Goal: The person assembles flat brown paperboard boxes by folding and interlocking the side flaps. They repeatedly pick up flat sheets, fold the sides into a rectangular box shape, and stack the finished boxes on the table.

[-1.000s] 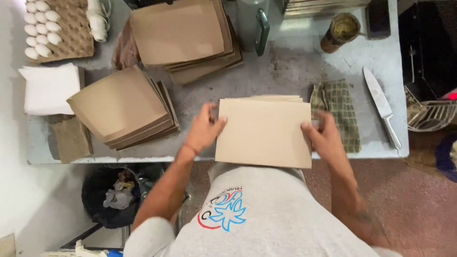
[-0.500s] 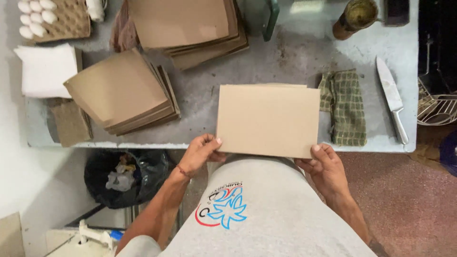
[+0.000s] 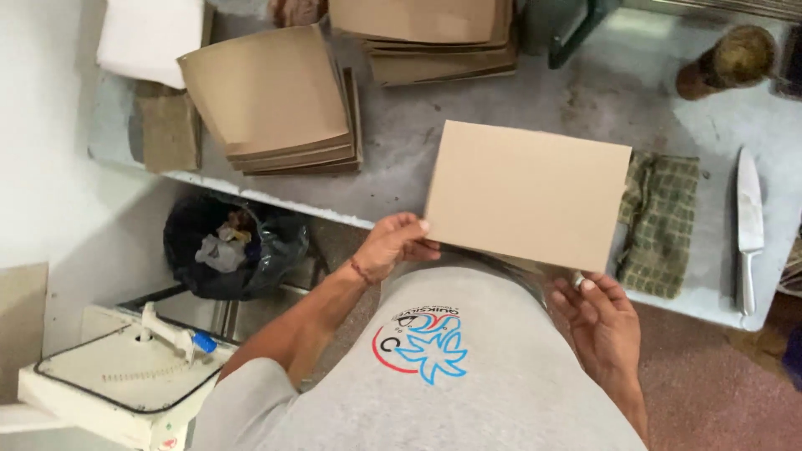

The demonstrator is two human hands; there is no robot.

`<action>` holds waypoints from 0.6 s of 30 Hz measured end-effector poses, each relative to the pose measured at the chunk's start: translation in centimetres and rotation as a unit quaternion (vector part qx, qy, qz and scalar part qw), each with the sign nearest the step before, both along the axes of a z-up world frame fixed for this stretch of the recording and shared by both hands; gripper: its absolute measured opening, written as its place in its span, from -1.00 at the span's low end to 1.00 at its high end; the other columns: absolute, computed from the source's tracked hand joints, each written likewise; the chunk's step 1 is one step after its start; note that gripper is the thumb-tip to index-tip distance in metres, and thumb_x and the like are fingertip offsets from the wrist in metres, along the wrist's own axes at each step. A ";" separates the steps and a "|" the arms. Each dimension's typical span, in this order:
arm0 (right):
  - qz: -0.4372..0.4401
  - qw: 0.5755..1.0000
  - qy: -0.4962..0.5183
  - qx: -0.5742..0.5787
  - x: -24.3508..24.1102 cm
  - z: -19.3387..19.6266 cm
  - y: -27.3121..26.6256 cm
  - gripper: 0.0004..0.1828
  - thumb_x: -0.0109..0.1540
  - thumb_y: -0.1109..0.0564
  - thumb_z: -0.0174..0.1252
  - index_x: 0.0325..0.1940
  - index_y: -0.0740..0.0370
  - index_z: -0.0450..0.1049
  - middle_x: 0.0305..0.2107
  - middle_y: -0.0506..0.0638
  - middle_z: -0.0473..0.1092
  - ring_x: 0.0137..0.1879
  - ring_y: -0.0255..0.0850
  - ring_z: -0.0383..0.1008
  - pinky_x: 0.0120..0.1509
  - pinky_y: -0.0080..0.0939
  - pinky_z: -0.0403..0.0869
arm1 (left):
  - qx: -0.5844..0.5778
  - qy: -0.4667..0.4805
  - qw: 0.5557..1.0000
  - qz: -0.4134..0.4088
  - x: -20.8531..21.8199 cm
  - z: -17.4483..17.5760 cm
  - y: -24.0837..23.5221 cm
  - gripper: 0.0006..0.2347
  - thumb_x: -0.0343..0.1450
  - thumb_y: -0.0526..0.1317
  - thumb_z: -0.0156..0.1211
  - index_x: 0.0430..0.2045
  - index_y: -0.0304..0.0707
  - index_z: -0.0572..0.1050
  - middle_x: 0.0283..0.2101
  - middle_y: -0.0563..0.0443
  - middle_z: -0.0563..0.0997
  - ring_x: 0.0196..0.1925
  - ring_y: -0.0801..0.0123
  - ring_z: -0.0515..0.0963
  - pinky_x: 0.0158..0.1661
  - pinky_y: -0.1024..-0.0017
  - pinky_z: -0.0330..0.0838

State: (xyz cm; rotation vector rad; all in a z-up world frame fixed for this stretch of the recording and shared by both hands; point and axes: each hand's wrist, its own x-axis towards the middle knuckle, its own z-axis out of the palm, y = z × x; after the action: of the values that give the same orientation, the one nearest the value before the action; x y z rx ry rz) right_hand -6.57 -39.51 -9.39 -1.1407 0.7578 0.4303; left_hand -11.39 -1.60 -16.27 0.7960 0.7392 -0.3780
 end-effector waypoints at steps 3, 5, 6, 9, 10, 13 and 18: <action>0.009 1.000 0.015 -0.001 0.0 -0.7 -0.1 -0.85 0.47 0.18 0.32 -0.01 0.07 0.44 -0.05 -0.03 0.51 0.15 0.15 0.69 0.13 0.00 0.72 | 0.046 -0.010 0.996 -0.079 0.5 1.4 0.3 -0.76 0.45 -0.20 0.55 -0.36 -0.21 0.49 -0.29 -0.36 0.82 -0.30 0.01 0.86 -0.09 0.20 0.83; 0.005 0.997 -0.056 -0.050 0.7 0.8 0.7 -0.94 0.58 0.11 0.02 0.02 0.04 0.40 -0.15 -0.09 0.44 -0.15 -0.08 0.57 -0.03 -0.04 0.64 | 0.054 -0.010 0.994 -0.093 0.7 0.8 0.7 -0.78 0.51 -0.22 0.48 -0.36 -0.19 0.46 -0.29 -0.38 0.80 -0.36 0.02 0.84 -0.21 0.26 0.81; 0.007 0.997 -0.054 -0.052 1.4 0.3 0.2 -0.94 0.58 0.11 0.02 0.02 0.04 0.40 -0.15 -0.09 0.44 -0.15 -0.08 0.57 -0.03 -0.04 0.64 | 0.052 -0.008 0.994 -0.092 0.9 0.8 0.9 -0.78 0.51 -0.22 0.48 -0.36 -0.19 0.46 -0.29 -0.38 0.80 -0.36 0.02 0.84 -0.21 0.26 0.81; 0.108 0.972 -0.137 -0.160 2.6 -0.7 -0.6 -0.34 0.58 -0.25 0.13 0.63 0.20 0.39 0.12 0.00 0.48 -0.16 -0.17 0.65 -0.17 -0.23 0.64 | 0.061 -0.026 0.989 -0.130 1.3 0.5 1.5 -0.81 0.52 -0.29 0.47 -0.32 -0.25 0.48 -0.28 -0.39 0.80 -0.36 0.05 0.84 -0.23 0.30 0.84; 0.117 0.971 -0.120 -0.169 3.1 -0.7 -0.3 -0.54 0.56 -0.17 0.22 0.41 0.14 0.48 -0.01 -0.04 0.53 -0.15 -0.21 0.65 -0.22 -0.28 0.57 | 0.065 -0.031 0.989 -0.133 1.6 0.2 1.7 -0.79 0.51 -0.28 0.47 -0.33 -0.26 0.46 -0.30 -0.40 0.78 -0.37 0.03 0.83 -0.25 0.29 0.83; 0.100 0.977 -0.092 -0.162 3.4 -2.2 -0.8 -0.74 0.45 -0.06 0.36 0.15 0.00 0.53 -0.15 -0.15 0.53 -0.16 -0.32 0.55 -0.22 -0.32 0.45 | 0.062 -0.042 0.989 -0.131 2.2 0.3 2.2 -0.77 0.51 -0.24 0.49 -0.31 -0.28 0.46 -0.33 -0.40 0.76 -0.40 0.04 0.81 -0.29 0.30 0.82; 0.027 0.996 -0.063 -0.048 2.0 -0.6 0.3 -0.66 0.35 0.07 0.44 0.11 0.07 0.46 -0.27 0.01 0.54 -0.08 -0.15 0.63 0.28 0.20 0.79 | 0.032 -0.030 0.991 -0.127 1.8 0.8 1.7 -0.77 0.47 -0.16 0.54 -0.29 -0.22 0.54 -0.22 -0.45 0.82 -0.30 -0.03 0.87 -0.21 0.24 0.85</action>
State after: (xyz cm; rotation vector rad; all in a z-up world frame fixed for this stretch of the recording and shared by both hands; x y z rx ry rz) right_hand -4.55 -39.21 -9.96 -1.2690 0.6444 0.3656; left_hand -9.63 0.12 -15.50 0.9629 0.5968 -0.5586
